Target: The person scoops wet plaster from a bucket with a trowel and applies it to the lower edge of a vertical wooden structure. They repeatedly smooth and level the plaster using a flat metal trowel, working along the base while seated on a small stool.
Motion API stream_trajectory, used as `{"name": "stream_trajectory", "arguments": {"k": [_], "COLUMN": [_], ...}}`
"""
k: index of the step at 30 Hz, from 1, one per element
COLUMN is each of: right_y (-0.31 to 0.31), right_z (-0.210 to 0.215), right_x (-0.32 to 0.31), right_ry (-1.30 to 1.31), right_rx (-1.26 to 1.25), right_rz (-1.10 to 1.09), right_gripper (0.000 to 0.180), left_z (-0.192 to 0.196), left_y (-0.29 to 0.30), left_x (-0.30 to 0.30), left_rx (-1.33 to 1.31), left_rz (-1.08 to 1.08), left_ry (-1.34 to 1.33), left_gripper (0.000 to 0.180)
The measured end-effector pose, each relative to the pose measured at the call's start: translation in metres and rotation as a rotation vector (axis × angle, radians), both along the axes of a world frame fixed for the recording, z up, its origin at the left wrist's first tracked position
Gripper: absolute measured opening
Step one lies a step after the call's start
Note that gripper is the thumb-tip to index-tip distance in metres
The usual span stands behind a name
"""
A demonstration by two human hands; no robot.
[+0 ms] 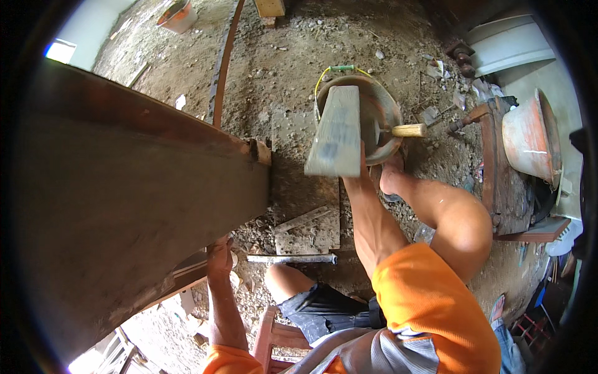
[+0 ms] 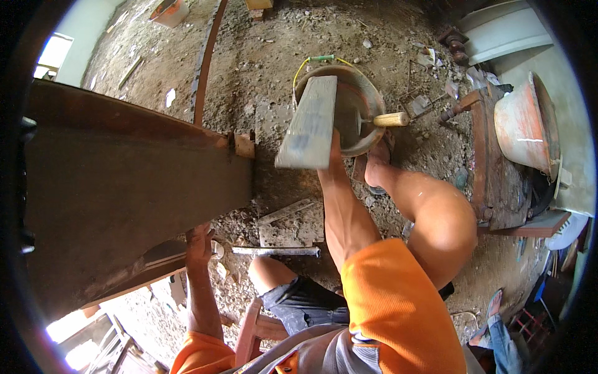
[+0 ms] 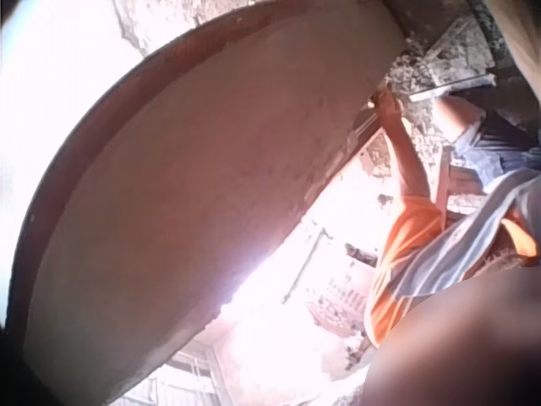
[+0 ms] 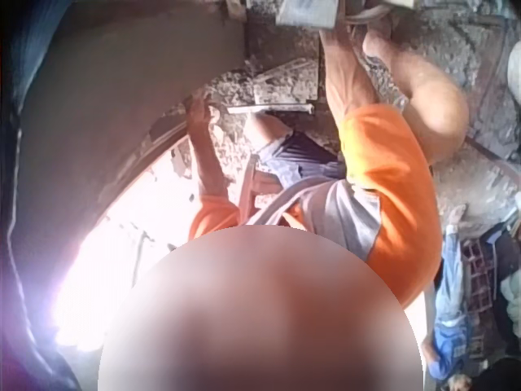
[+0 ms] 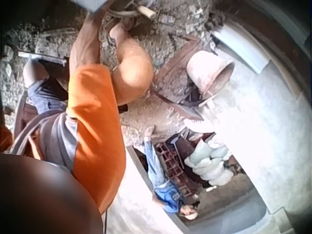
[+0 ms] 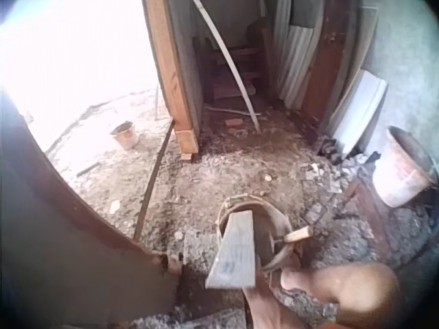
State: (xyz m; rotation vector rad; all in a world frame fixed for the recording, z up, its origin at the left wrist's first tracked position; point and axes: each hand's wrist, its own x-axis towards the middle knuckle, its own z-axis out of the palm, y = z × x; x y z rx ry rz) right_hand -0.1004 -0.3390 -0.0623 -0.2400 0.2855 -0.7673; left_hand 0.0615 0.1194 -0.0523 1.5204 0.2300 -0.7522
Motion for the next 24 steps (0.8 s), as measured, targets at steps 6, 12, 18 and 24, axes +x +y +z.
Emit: {"name": "stream_trajectory", "arguments": {"k": [6,12,18,24], "right_y": [0.089,0.190,0.218,0.230], "right_z": [0.022,0.066,0.067,0.058], "right_x": [-0.049,-0.051,-0.024,-0.006], "right_ry": [0.094,0.329,0.571,0.703], "right_rx": [0.314,0.128,-0.035,-0.097], "right_rz": [0.333,0.557,0.575,0.520], "right_gripper": [0.037,0.028,0.023,0.023], "left_z": [-0.008,0.019,0.036,0.030], "left_y": [0.004,-0.034,-0.046,-0.045], "left_x": [-0.002,-0.013,-0.009,-0.008], "left_rx": [0.397,0.064,0.044,-0.019], "left_rz": [-0.450,-0.063,-0.154,-0.086], "left_ry": [-0.402,-0.132,-0.134,-0.084], "left_gripper": [0.044,0.065,0.075,0.067]}}
